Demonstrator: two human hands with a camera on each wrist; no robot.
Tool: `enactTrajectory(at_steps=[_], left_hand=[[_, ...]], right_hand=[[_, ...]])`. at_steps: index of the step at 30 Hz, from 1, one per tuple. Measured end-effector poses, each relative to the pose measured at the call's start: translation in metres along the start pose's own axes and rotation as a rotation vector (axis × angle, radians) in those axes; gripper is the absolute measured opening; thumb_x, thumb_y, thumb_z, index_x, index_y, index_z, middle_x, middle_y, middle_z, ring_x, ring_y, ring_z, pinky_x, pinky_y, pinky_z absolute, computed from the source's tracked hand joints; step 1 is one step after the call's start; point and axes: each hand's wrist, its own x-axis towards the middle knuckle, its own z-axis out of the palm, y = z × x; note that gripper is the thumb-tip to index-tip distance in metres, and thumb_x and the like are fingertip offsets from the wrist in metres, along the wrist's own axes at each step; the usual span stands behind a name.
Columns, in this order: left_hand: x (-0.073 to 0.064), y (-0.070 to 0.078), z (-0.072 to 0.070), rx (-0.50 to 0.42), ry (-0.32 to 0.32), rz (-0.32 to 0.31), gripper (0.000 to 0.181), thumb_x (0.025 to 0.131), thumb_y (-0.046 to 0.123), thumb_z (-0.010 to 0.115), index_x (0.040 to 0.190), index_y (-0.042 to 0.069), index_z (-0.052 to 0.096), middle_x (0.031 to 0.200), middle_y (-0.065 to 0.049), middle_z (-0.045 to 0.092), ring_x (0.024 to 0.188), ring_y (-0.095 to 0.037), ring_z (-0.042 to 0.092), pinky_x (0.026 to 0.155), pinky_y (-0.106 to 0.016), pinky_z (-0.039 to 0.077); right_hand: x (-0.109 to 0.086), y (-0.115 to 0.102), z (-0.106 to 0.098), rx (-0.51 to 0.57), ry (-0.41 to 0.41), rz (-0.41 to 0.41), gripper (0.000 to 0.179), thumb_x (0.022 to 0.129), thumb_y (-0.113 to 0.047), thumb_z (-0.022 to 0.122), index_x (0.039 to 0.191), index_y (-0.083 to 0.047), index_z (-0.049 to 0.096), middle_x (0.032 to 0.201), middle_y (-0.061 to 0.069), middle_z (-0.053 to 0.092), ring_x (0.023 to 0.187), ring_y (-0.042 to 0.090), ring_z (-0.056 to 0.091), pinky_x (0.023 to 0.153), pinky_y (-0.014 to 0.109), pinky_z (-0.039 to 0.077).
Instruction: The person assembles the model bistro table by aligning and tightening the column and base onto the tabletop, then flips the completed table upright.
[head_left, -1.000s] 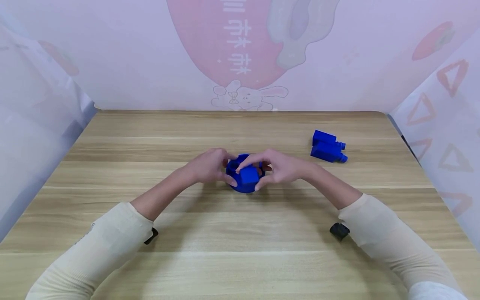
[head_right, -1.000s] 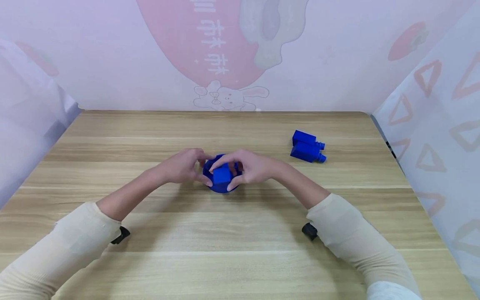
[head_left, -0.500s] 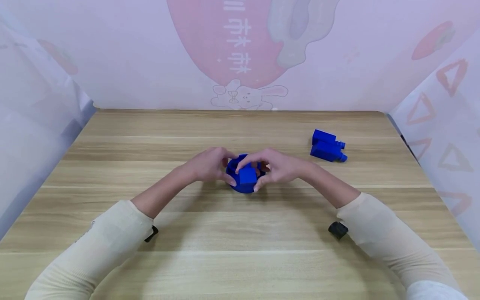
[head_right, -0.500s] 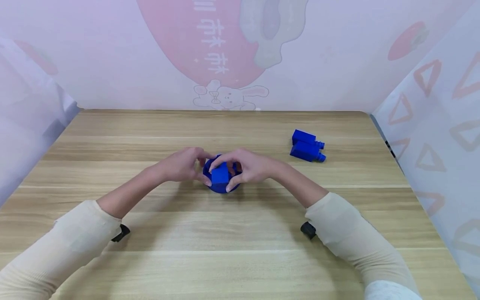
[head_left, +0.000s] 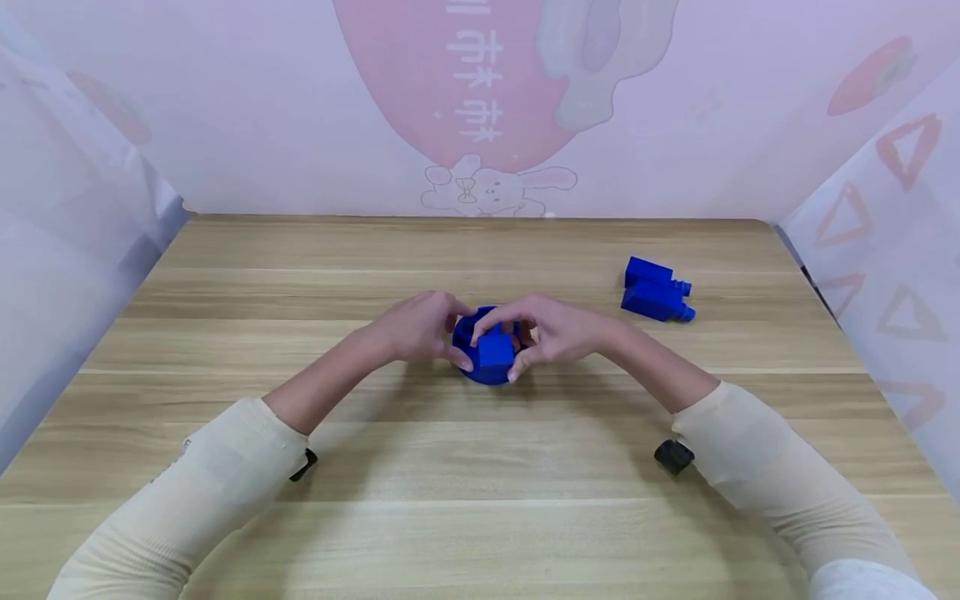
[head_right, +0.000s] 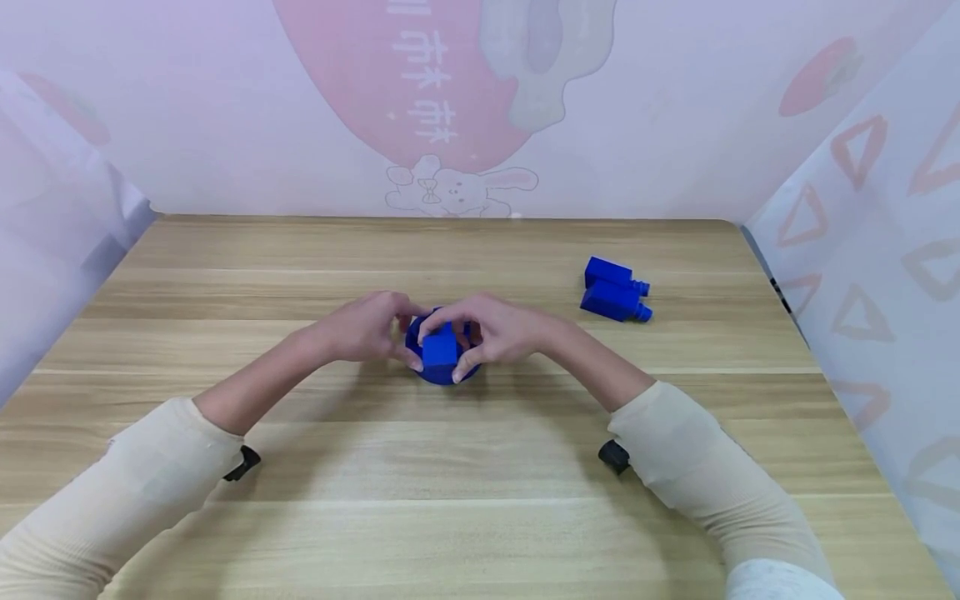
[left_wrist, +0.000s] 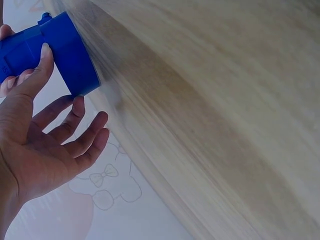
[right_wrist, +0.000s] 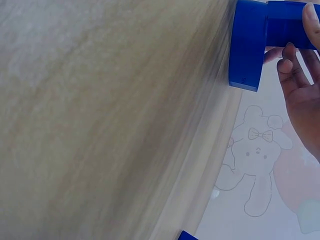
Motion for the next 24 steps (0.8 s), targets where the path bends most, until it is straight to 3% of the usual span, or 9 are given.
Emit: enactTrajectory(at_steps=[9, 14, 18, 24], left_hand=[[0.001, -0.004, 0.002, -0.011, 0.02, -0.002, 0.081, 0.075, 0.035, 0.096, 0.139, -0.002, 0.062, 0.103, -0.013, 0.066, 0.09, -0.024, 0.06, 0.075, -0.035, 0.051], [0.001, -0.009, 0.003, -0.017, 0.024, 0.016, 0.079, 0.075, 0.034, 0.096, 0.137, -0.001, 0.062, 0.105, -0.015, 0.067, 0.092, -0.027, 0.061, 0.08, -0.039, 0.053], [0.001, -0.01, 0.003, -0.047, 0.02, 0.024, 0.078, 0.076, 0.031, 0.095, 0.137, -0.002, 0.06, 0.106, -0.016, 0.068, 0.097, -0.029, 0.063, 0.086, -0.043, 0.054], [0.001, -0.01, 0.004, -0.024, 0.024, 0.029, 0.079, 0.077, 0.031, 0.095, 0.139, -0.004, 0.06, 0.107, -0.016, 0.068, 0.1, -0.03, 0.063, 0.089, -0.044, 0.054]], right_hand=[[-0.006, -0.003, -0.001, -0.018, 0.03, 0.009, 0.06, 0.082, -0.011, 0.089, 0.137, -0.004, 0.066, 0.122, 0.011, 0.069, 0.094, 0.026, 0.057, 0.072, 0.033, 0.048], [-0.018, -0.003, -0.011, -0.023, 0.074, 0.065, 0.059, 0.083, -0.008, 0.088, 0.137, -0.001, 0.065, 0.116, 0.012, 0.072, 0.084, 0.027, 0.057, 0.063, 0.03, 0.041], [-0.031, 0.0, -0.022, -0.006, 0.114, 0.122, 0.054, 0.086, -0.004, 0.085, 0.136, 0.0, 0.065, 0.129, 0.015, 0.07, 0.083, 0.023, 0.059, 0.063, 0.03, 0.043], [-0.053, 0.004, -0.037, -0.071, 0.199, 0.199, 0.049, 0.088, -0.007, 0.083, 0.135, -0.003, 0.067, 0.124, 0.017, 0.071, 0.081, 0.02, 0.063, 0.066, 0.031, 0.045]])
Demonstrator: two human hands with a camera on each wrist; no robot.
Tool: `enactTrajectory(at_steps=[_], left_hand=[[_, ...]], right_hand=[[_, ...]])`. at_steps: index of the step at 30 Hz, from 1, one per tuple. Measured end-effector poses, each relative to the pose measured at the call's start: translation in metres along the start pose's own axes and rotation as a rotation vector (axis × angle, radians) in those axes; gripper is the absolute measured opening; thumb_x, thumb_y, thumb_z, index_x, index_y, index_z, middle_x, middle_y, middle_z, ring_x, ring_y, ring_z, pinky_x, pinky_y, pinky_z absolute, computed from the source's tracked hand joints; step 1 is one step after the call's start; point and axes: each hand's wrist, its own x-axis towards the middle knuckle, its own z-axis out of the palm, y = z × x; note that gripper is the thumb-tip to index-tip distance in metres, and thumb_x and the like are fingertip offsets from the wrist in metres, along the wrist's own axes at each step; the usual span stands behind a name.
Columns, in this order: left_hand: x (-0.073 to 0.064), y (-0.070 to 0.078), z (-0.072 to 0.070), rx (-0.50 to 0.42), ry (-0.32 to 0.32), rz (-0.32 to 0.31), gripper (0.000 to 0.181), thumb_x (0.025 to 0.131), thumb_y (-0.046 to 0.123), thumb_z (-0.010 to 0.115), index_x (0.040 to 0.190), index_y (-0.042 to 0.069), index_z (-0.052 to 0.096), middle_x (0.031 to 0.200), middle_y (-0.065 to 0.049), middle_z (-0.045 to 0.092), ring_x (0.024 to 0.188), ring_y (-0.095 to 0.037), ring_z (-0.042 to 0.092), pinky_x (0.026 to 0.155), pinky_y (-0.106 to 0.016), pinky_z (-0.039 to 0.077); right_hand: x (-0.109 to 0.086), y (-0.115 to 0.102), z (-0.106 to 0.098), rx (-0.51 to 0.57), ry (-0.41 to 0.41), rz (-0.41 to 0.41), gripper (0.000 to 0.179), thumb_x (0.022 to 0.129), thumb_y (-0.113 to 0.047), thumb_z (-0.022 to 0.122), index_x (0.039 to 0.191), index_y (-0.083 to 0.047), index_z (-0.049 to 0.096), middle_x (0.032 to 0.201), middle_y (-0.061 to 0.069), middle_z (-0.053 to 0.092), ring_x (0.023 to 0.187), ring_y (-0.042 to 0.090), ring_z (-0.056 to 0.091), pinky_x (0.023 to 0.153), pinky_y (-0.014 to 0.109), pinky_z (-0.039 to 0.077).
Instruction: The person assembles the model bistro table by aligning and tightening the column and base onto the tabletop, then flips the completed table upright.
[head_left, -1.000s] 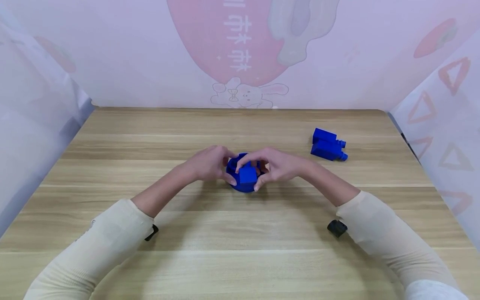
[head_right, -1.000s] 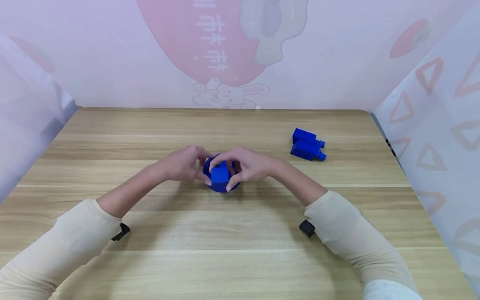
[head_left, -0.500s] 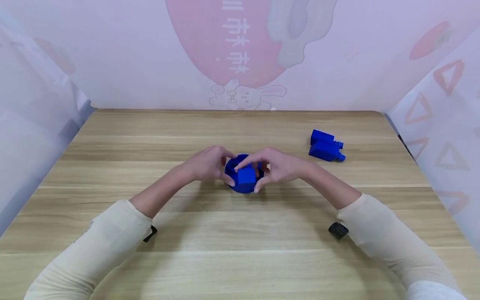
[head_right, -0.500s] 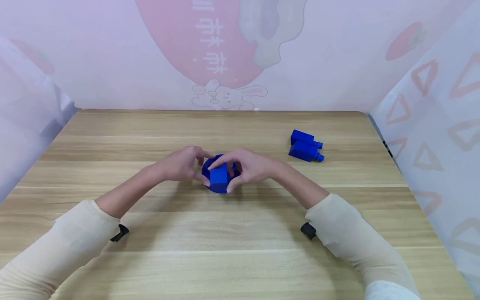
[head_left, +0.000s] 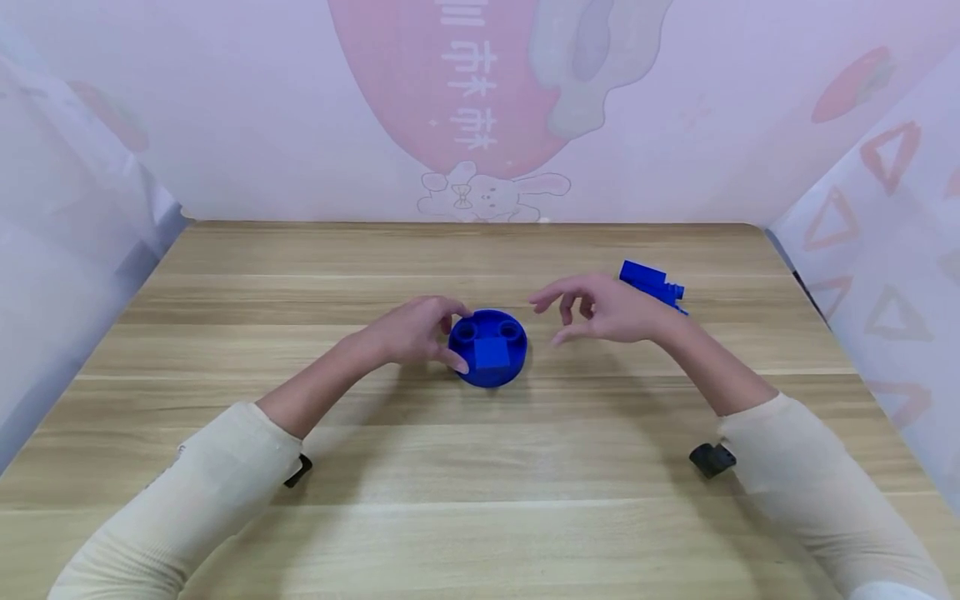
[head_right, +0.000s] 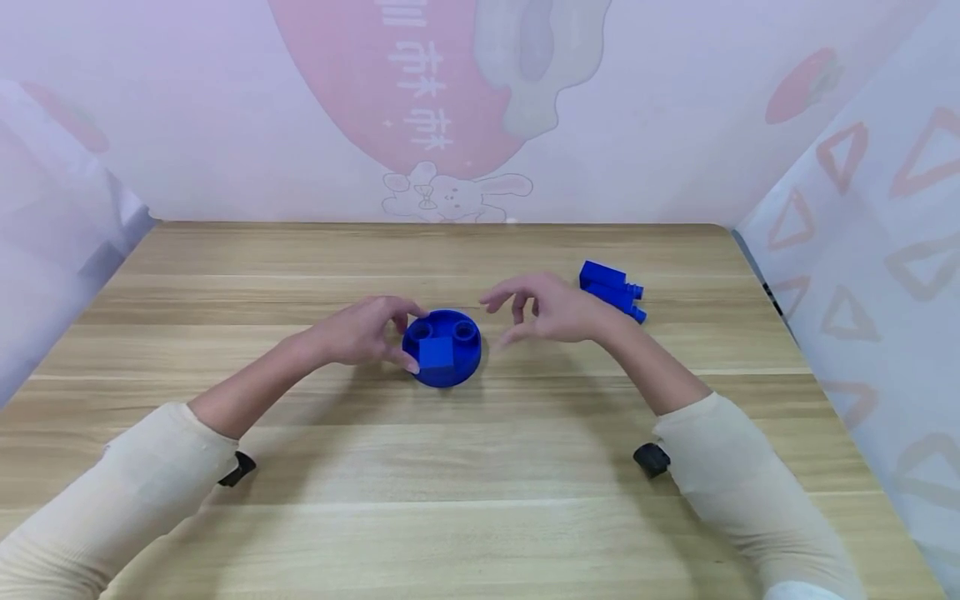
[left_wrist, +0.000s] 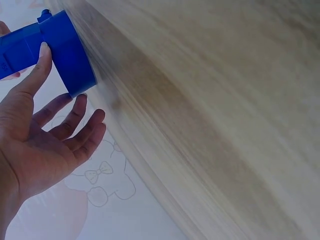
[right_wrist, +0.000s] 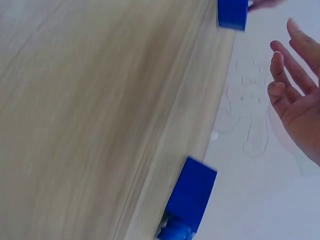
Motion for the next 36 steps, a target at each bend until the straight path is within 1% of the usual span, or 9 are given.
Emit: enactTrajectory(at_steps=[5, 11, 13, 15, 18, 21, 26, 32, 36], left_hand=[[-0.001, 0.0, 0.001, 0.031, 0.005, 0.013, 0.079, 0.078, 0.032, 0.093, 0.14, -0.004, 0.059, 0.112, -0.018, 0.068, 0.104, -0.031, 0.063, 0.092, -0.046, 0.054], [-0.006, 0.002, -0.001, 0.055, 0.038, 0.045, 0.079, 0.077, 0.031, 0.094, 0.14, -0.002, 0.06, 0.118, -0.018, 0.066, 0.111, -0.035, 0.062, 0.096, -0.049, 0.054], [-0.009, 0.003, -0.002, 0.04, 0.057, 0.066, 0.079, 0.076, 0.03, 0.096, 0.14, -0.001, 0.061, 0.121, -0.017, 0.065, 0.114, -0.035, 0.062, 0.099, -0.05, 0.053], [-0.011, 0.005, -0.003, 0.023, 0.076, 0.106, 0.081, 0.073, 0.029, 0.097, 0.139, -0.001, 0.061, 0.123, -0.017, 0.065, 0.117, -0.035, 0.062, 0.102, -0.051, 0.052], [-0.014, 0.009, -0.004, -0.007, 0.099, 0.187, 0.081, 0.07, 0.028, 0.099, 0.137, -0.002, 0.063, 0.123, -0.016, 0.067, 0.118, -0.034, 0.063, 0.106, -0.052, 0.049], [-0.016, 0.014, -0.003, -0.054, 0.106, 0.253, 0.079, 0.069, 0.027, 0.099, 0.133, -0.003, 0.064, 0.121, -0.016, 0.069, 0.117, -0.032, 0.064, 0.105, -0.052, 0.049], [-0.018, 0.022, -0.002, -0.105, 0.121, 0.308, 0.074, 0.071, 0.026, 0.098, 0.13, -0.003, 0.065, 0.117, -0.013, 0.07, 0.113, -0.03, 0.065, 0.101, -0.051, 0.052], [-0.018, 0.023, 0.0, -0.146, 0.136, 0.357, 0.069, 0.071, 0.023, 0.098, 0.128, 0.0, 0.068, 0.115, -0.01, 0.071, 0.11, -0.026, 0.065, 0.097, -0.047, 0.054], [-0.018, 0.024, 0.002, -0.177, 0.135, 0.387, 0.06, 0.073, 0.022, 0.097, 0.123, 0.002, 0.071, 0.112, -0.007, 0.072, 0.107, -0.024, 0.065, 0.095, -0.046, 0.055]], right_hand=[[-0.011, 0.015, -0.015, -0.091, 0.121, 0.032, 0.043, 0.088, -0.008, 0.083, 0.129, -0.002, 0.069, 0.117, 0.017, 0.074, 0.083, 0.019, 0.067, 0.067, 0.03, 0.049], [-0.023, 0.032, -0.031, -0.168, 0.267, 0.1, 0.032, 0.091, -0.004, 0.079, 0.121, 0.002, 0.071, 0.11, 0.019, 0.074, 0.088, 0.025, 0.069, 0.071, 0.025, 0.051], [-0.026, 0.035, -0.034, -0.186, 0.294, 0.132, 0.03, 0.091, -0.004, 0.078, 0.12, 0.002, 0.071, 0.11, 0.02, 0.074, 0.091, 0.027, 0.069, 0.076, 0.029, 0.052], [-0.03, 0.037, -0.035, -0.196, 0.309, 0.162, 0.028, 0.092, -0.005, 0.077, 0.119, 0.003, 0.071, 0.111, 0.022, 0.073, 0.095, 0.03, 0.069, 0.08, 0.036, 0.054], [-0.034, 0.039, -0.038, -0.226, 0.32, 0.206, 0.027, 0.093, -0.004, 0.076, 0.118, 0.006, 0.07, 0.113, 0.025, 0.072, 0.1, 0.035, 0.068, 0.087, 0.049, 0.054], [-0.038, 0.041, -0.04, -0.252, 0.311, 0.265, 0.029, 0.093, -0.001, 0.074, 0.12, 0.01, 0.068, 0.114, 0.028, 0.07, 0.104, 0.04, 0.066, 0.092, 0.056, 0.052], [-0.042, 0.044, -0.043, -0.322, 0.274, 0.352, 0.035, 0.089, 0.0, 0.076, 0.121, 0.012, 0.066, 0.113, 0.03, 0.069, 0.106, 0.044, 0.065, 0.094, 0.058, 0.051], [-0.045, 0.048, -0.043, -0.389, 0.247, 0.421, 0.039, 0.088, -0.004, 0.08, 0.121, 0.011, 0.066, 0.113, 0.031, 0.069, 0.108, 0.045, 0.065, 0.095, 0.059, 0.05], [-0.044, 0.05, -0.042, -0.413, 0.241, 0.454, 0.04, 0.088, -0.006, 0.081, 0.122, 0.01, 0.066, 0.114, 0.03, 0.069, 0.109, 0.045, 0.065, 0.096, 0.06, 0.05]])
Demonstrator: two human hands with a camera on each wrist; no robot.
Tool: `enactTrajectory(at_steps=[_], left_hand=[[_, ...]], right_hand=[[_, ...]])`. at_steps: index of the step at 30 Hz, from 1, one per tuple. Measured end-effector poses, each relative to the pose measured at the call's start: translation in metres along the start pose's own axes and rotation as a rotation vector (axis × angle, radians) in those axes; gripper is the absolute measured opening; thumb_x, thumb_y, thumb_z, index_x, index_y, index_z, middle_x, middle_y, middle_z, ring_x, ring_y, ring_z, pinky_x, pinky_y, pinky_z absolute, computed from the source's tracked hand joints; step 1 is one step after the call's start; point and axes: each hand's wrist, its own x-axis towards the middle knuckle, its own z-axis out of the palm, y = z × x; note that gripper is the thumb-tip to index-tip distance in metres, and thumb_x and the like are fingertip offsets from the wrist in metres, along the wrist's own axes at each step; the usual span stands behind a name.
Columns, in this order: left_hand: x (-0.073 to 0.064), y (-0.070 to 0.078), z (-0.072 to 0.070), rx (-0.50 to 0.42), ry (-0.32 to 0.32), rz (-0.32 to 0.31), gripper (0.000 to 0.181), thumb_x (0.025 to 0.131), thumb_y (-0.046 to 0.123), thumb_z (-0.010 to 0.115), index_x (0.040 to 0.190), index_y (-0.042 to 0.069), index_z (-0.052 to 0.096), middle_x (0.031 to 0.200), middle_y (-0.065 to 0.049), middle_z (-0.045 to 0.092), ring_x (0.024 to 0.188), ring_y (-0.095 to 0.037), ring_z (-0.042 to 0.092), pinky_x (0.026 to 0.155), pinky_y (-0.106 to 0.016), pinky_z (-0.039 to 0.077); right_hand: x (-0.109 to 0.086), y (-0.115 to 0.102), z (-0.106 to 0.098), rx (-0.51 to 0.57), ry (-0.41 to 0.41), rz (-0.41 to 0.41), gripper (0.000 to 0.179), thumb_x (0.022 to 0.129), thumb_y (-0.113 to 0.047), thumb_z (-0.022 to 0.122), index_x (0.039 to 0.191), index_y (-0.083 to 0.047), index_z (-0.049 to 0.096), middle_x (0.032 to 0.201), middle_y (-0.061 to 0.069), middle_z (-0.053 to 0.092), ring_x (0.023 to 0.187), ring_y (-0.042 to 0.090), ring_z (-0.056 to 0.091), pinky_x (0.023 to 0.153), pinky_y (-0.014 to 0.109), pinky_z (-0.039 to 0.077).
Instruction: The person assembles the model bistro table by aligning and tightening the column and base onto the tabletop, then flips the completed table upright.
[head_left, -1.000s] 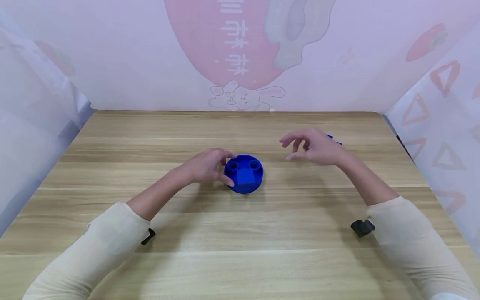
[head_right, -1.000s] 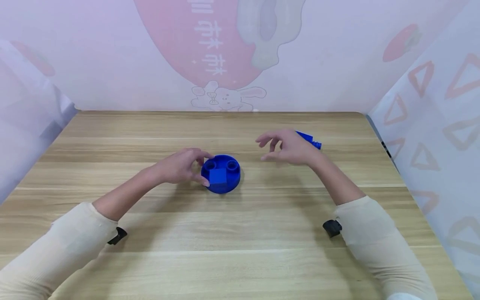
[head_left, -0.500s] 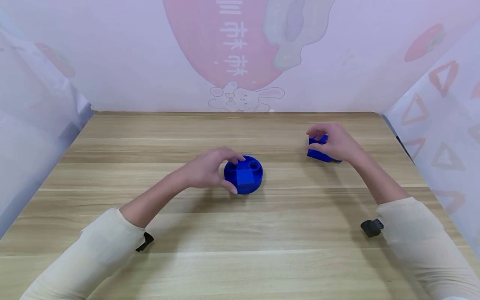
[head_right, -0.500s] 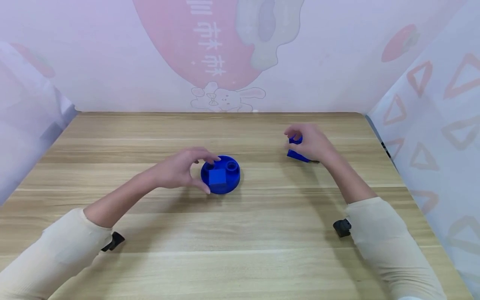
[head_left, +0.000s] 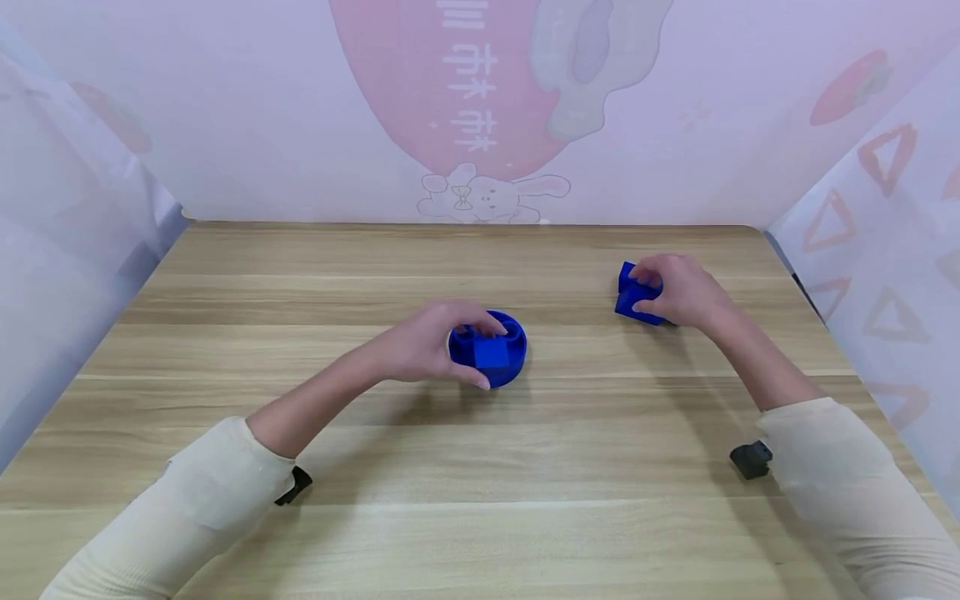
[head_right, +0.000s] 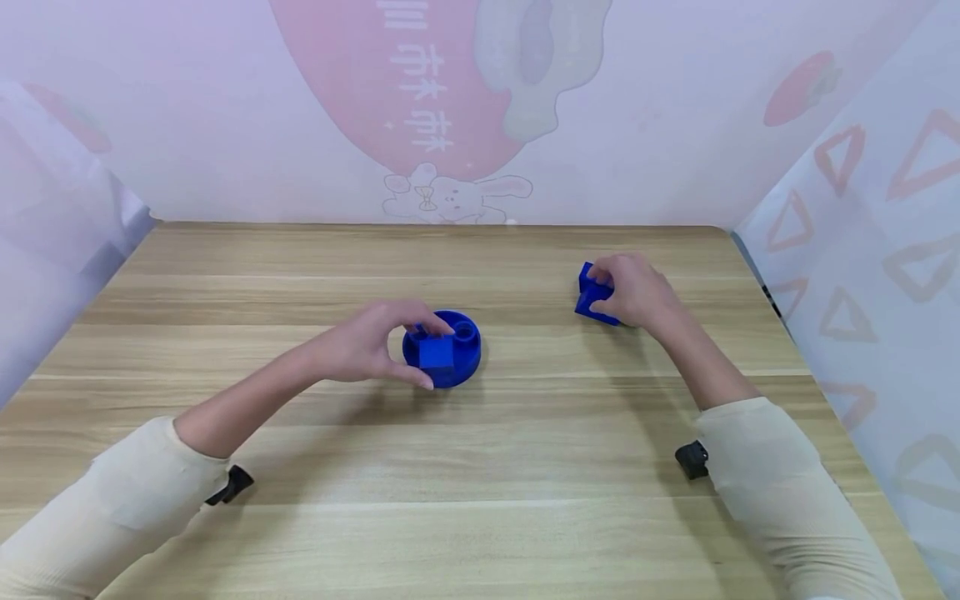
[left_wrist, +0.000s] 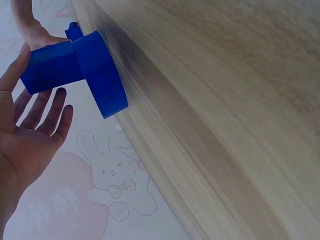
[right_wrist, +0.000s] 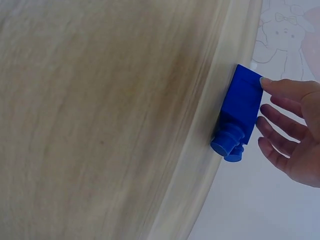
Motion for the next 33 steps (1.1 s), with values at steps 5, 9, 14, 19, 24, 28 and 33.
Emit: enactTrajectory(at_steps=[5, 9, 14, 19, 24, 28, 33], left_hand=[[0.0, 0.001, 0.001, 0.001, 0.001, 0.012, 0.05, 0.078, 0.018, 0.093, 0.12, 0.003, 0.072, 0.11, -0.007, 0.072, 0.105, -0.024, 0.065, 0.092, -0.046, 0.056], [0.0, 0.001, 0.0, -0.011, -0.014, 0.023, 0.047, 0.081, 0.014, 0.091, 0.121, 0.001, 0.071, 0.114, -0.009, 0.072, 0.106, -0.025, 0.065, 0.091, -0.045, 0.056], [-0.002, -0.002, -0.005, -0.023, -0.055, 0.077, 0.042, 0.083, 0.004, 0.085, 0.123, 0.0, 0.071, 0.116, -0.012, 0.07, 0.106, -0.027, 0.064, 0.091, -0.043, 0.056], [-0.008, -0.005, -0.015, -0.037, -0.096, 0.079, 0.04, 0.086, -0.005, 0.078, 0.125, 0.001, 0.071, 0.122, -0.015, 0.067, 0.111, -0.03, 0.063, 0.094, -0.052, 0.054], [-0.015, -0.006, -0.021, -0.04, -0.075, -0.012, 0.044, 0.086, -0.004, 0.079, 0.129, 0.001, 0.069, 0.13, -0.016, 0.065, 0.119, -0.033, 0.06, 0.097, -0.057, 0.052], [-0.016, -0.004, -0.02, -0.057, -0.002, -0.112, 0.056, 0.081, 0.012, 0.09, 0.13, -0.003, 0.065, 0.119, -0.012, 0.069, 0.111, -0.03, 0.062, 0.094, -0.056, 0.052], [-0.015, -0.001, -0.015, -0.077, 0.073, -0.221, 0.055, 0.079, 0.023, 0.093, 0.12, -0.002, 0.067, 0.103, -0.008, 0.071, 0.101, -0.025, 0.065, 0.092, -0.053, 0.053]], right_hand=[[0.001, 0.001, 0.003, -0.016, -0.019, 0.017, 0.044, 0.089, -0.007, 0.08, 0.125, 0.01, 0.064, 0.117, 0.031, 0.067, 0.112, 0.046, 0.063, 0.098, 0.061, 0.049], [0.002, 0.0, 0.005, -0.022, -0.029, 0.025, 0.045, 0.089, -0.005, 0.08, 0.127, 0.01, 0.063, 0.119, 0.032, 0.065, 0.113, 0.047, 0.061, 0.098, 0.062, 0.049], [0.004, -0.001, 0.007, -0.058, -0.029, 0.017, 0.045, 0.085, -0.003, 0.083, 0.125, 0.008, 0.065, 0.116, 0.029, 0.067, 0.111, 0.045, 0.062, 0.097, 0.062, 0.049], [0.006, 0.0, 0.007, -0.098, -0.037, -0.011, 0.043, 0.083, -0.003, 0.083, 0.121, 0.007, 0.066, 0.111, 0.026, 0.067, 0.108, 0.043, 0.063, 0.095, 0.06, 0.05], [0.005, -0.003, 0.007, -0.124, -0.055, -0.021, 0.042, 0.085, -0.003, 0.082, 0.122, 0.008, 0.066, 0.11, 0.025, 0.065, 0.107, 0.042, 0.062, 0.096, 0.059, 0.05], [0.004, -0.005, 0.007, -0.132, -0.07, -0.028, 0.042, 0.086, -0.002, 0.08, 0.123, 0.011, 0.065, 0.111, 0.027, 0.066, 0.108, 0.042, 0.063, 0.097, 0.058, 0.051], [0.002, -0.008, 0.006, -0.116, -0.061, -0.067, 0.04, 0.086, -0.003, 0.08, 0.12, 0.013, 0.066, 0.112, 0.03, 0.066, 0.108, 0.044, 0.064, 0.097, 0.058, 0.052]])
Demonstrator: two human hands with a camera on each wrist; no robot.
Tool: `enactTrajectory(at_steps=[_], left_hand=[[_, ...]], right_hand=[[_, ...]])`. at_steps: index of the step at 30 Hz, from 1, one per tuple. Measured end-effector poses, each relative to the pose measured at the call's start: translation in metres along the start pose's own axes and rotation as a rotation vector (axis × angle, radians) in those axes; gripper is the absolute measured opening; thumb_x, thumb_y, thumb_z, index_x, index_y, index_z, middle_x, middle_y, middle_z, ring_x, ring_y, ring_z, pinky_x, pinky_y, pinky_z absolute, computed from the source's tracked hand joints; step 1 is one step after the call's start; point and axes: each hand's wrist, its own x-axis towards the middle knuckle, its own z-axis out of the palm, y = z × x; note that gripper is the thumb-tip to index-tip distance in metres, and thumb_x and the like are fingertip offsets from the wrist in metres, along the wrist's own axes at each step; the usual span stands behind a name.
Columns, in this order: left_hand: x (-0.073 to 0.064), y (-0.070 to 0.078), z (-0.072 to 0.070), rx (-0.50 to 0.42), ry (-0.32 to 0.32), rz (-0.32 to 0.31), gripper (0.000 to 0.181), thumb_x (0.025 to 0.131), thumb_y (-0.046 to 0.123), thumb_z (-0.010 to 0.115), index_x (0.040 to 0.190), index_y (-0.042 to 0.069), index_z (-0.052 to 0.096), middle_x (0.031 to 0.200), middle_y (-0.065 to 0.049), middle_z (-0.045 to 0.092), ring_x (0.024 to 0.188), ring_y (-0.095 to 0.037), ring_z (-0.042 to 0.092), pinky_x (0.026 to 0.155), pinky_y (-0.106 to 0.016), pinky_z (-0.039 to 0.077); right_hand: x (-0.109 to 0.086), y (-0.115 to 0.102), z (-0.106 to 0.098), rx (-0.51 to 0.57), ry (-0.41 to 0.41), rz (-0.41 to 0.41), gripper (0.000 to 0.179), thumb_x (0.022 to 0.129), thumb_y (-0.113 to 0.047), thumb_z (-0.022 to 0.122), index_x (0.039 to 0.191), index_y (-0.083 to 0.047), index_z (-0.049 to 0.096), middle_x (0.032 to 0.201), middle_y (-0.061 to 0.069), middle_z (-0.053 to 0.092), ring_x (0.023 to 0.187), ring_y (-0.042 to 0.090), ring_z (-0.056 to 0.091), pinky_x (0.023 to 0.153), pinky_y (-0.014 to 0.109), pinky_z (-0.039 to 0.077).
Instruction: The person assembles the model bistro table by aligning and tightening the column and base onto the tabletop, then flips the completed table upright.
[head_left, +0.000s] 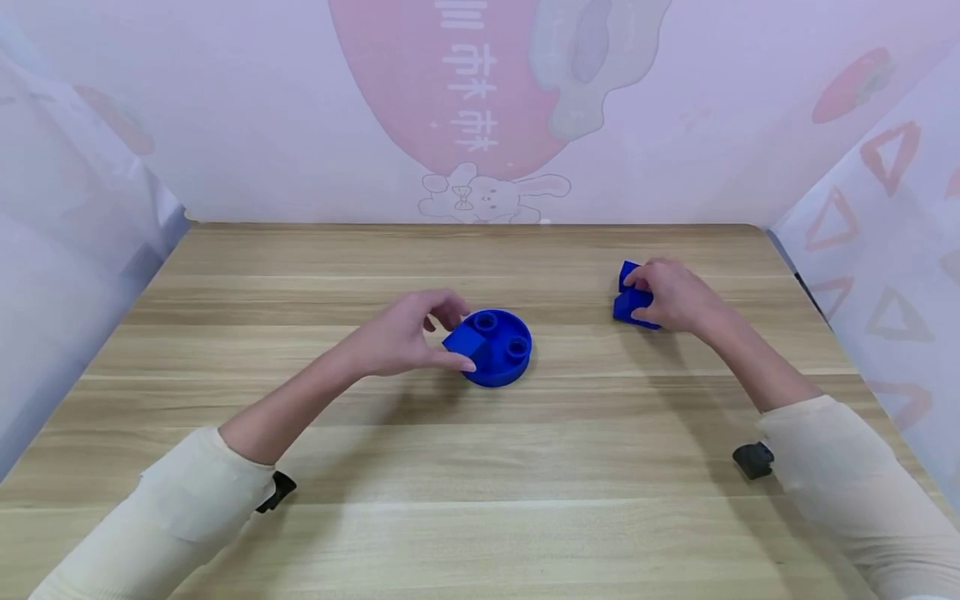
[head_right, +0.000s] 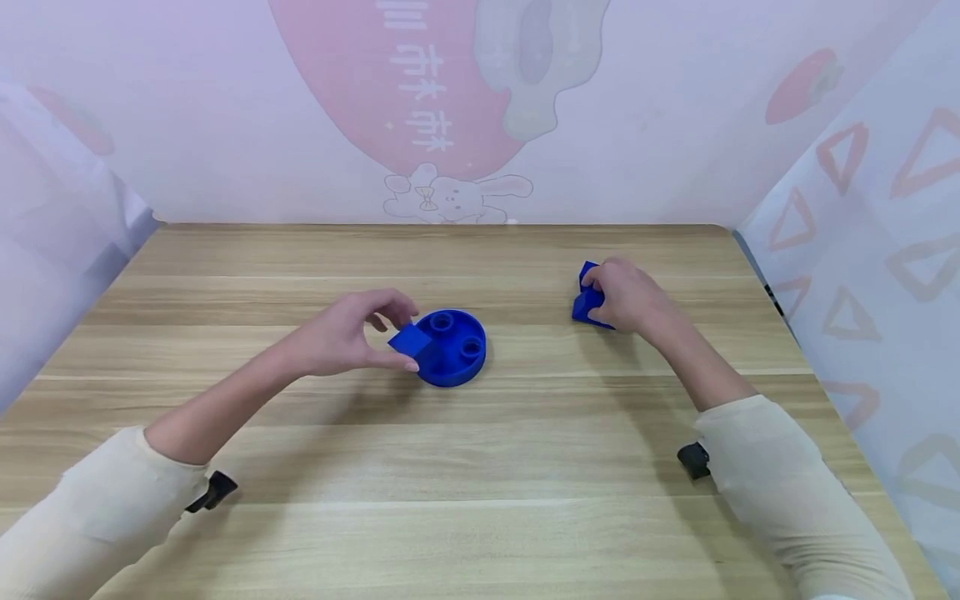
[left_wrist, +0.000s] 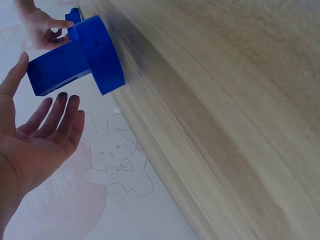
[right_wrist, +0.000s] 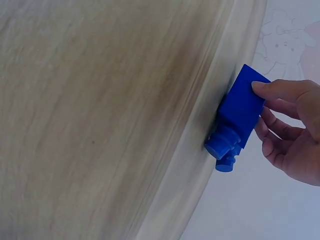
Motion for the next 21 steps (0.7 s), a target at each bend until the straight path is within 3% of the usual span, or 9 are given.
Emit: enactTrajectory(at_steps=[6, 14, 18, 21], left_hand=[[0.0, 0.001, 0.001, 0.017, 0.01, -0.009, 0.041, 0.08, 0.02, 0.091, 0.11, 0.001, 0.072, 0.099, -0.006, 0.073, 0.098, -0.024, 0.066, 0.089, -0.052, 0.055], [0.0, -0.001, -0.002, 0.029, 0.0, 0.012, 0.045, 0.084, 0.012, 0.081, 0.124, -0.007, 0.069, 0.107, -0.01, 0.074, 0.102, -0.027, 0.066, 0.087, -0.048, 0.056], [0.001, -0.003, -0.003, 0.02, -0.003, 0.009, 0.049, 0.086, 0.003, 0.076, 0.132, -0.008, 0.064, 0.117, -0.016, 0.073, 0.109, -0.03, 0.065, 0.089, -0.045, 0.056], [0.001, -0.004, -0.004, -0.009, 0.006, 0.006, 0.05, 0.087, -0.002, 0.075, 0.135, -0.009, 0.061, 0.125, -0.021, 0.07, 0.114, -0.033, 0.064, 0.091, -0.048, 0.056]], right_hand=[[-0.002, -0.008, -0.004, 0.081, 0.064, -0.058, 0.036, 0.085, -0.003, 0.081, 0.115, 0.011, 0.068, 0.115, 0.03, 0.065, 0.106, 0.045, 0.065, 0.093, 0.057, 0.055], [-0.005, -0.037, -0.009, 0.256, 0.093, -0.058, 0.037, 0.088, -0.002, 0.079, 0.121, 0.008, 0.065, 0.112, 0.026, 0.069, 0.107, 0.04, 0.065, 0.094, 0.053, 0.052], [-0.005, -0.051, -0.009, 0.339, 0.142, -0.107, 0.038, 0.087, -0.002, 0.081, 0.121, 0.008, 0.066, 0.11, 0.024, 0.071, 0.105, 0.037, 0.066, 0.089, 0.05, 0.051], [-0.004, -0.06, -0.008, 0.442, 0.168, -0.155, 0.042, 0.086, 0.001, 0.081, 0.124, 0.01, 0.065, 0.114, 0.026, 0.071, 0.107, 0.038, 0.068, 0.093, 0.05, 0.053]])
